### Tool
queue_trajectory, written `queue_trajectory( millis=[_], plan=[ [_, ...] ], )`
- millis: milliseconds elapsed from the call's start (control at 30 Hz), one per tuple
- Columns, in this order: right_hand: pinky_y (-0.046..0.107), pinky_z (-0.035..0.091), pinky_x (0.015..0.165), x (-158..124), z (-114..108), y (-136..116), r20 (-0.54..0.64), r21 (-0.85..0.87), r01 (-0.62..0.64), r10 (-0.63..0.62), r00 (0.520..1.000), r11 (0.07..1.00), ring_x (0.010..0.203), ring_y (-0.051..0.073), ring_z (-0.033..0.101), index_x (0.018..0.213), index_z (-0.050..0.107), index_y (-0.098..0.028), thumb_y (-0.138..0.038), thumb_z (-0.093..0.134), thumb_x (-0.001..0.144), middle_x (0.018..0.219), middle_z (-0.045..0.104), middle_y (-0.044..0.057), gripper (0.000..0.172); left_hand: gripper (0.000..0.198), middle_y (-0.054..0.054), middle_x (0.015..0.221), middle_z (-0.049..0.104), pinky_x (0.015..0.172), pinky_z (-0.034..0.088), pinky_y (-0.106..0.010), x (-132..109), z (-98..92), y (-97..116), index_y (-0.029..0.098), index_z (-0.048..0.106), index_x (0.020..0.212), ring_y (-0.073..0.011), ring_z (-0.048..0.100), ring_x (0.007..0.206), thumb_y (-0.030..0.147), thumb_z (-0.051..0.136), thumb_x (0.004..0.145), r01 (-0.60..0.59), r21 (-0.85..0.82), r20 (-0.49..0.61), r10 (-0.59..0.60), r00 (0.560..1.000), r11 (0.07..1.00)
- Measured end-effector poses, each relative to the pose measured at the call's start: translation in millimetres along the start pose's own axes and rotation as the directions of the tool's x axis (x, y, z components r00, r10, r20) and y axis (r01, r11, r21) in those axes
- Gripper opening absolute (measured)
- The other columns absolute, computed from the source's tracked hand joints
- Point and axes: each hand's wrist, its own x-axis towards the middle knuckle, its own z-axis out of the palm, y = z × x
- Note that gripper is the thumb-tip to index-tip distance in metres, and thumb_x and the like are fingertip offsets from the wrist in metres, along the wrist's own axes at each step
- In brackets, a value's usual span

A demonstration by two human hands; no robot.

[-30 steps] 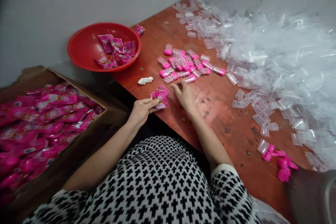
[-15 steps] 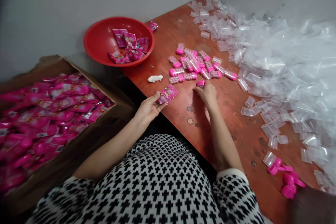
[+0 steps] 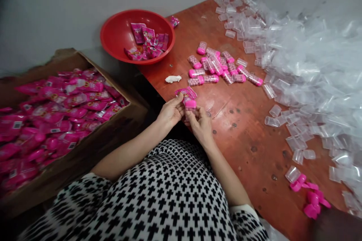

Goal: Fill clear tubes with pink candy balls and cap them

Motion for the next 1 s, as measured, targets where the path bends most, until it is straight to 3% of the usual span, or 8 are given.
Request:
queue_trajectory(
  millis=[233,367,567,767,933,1000],
  plan=[
    [0.025,0.057,0.055,-1,-3,-7,0.046,0.151,-0.048,0.041,0.998,0.987,0.057,0.01,0.063,0.087,0.061,-0.019,-0.039,0.068,0.076,0.069,0.067,-0.002,0.024,0.032,0.0,0.062,0.064,0.054,0.047,-0.022,-6,5.3,6,0.011,0.062,0.072,-0.0089,0.058,0.052,0.033,0.082,0.06,-0.03,0.224,0.134,-0.001,0.991,0.974],
    [0.025,0.057,0.057,0,-4,-3,-0.018,0.107,0.02,-0.018,1.0,0.994,0.057,0.011,0.062,0.087,0.062,-0.02,-0.039,0.068,0.076,0.067,0.066,-0.003,0.023,0.039,-0.001,0.069,0.066,0.059,0.049,-0.022,-7,3.9,6,0.012,0.065,0.078,-0.0092,0.059,0.058,0.037,0.084,0.055,-0.079,0.316,0.231,0.004,0.973,0.946],
    [0.026,0.056,0.057,0,-6,2,-0.074,-0.018,0.092,-0.093,0.993,0.996,0.057,0.011,0.062,0.091,0.061,-0.021,-0.04,0.067,0.077,0.067,0.065,-0.003,0.024,0.03,0.001,0.061,0.061,0.058,0.048,-0.022,-8,1.0,2,0.011,0.064,0.062,-0.0082,0.057,0.056,0.033,0.083,0.056,-0.113,0.423,0.228,0.015,0.973,0.899],
    [0.021,0.05,0.043,4,-9,-1,0.047,0.238,-0.049,0.039,0.998,0.97,0.048,0.01,0.06,0.084,0.061,-0.018,-0.039,0.067,0.077,0.067,0.066,-0.002,0.023,0.029,-0.001,0.058,0.06,0.053,0.048,-0.025,-8,1.5,11,0.01,0.065,0.06,-0.0106,0.057,0.051,0.034,0.081,0.059,-0.091,0.518,0.296,-0.078,0.952,0.851],
    [0.022,0.053,0.051,3,-8,2,-0.079,0.069,0.071,-0.065,0.995,0.995,0.05,0.009,0.06,0.092,0.061,-0.02,-0.037,0.07,0.075,0.063,0.065,-0.005,0.025,0.031,-0.002,0.06,0.062,0.059,0.051,-0.025,-7,3.1,11,0.009,0.068,0.062,-0.0101,0.059,0.054,0.034,0.084,0.054,-0.098,0.547,0.253,-0.053,0.966,0.831],
    [0.022,0.053,0.052,5,-7,2,-0.086,0.087,0.075,-0.068,0.994,0.993,0.05,0.009,0.06,0.091,0.06,-0.021,-0.037,0.07,0.075,0.063,0.065,-0.005,0.025,0.031,-0.001,0.056,0.061,0.055,0.049,-0.024,-9,3.8,9,0.009,0.067,0.06,-0.0095,0.057,0.051,0.035,0.084,0.055,-0.105,0.539,0.255,-0.043,0.966,0.835]
  ],
)
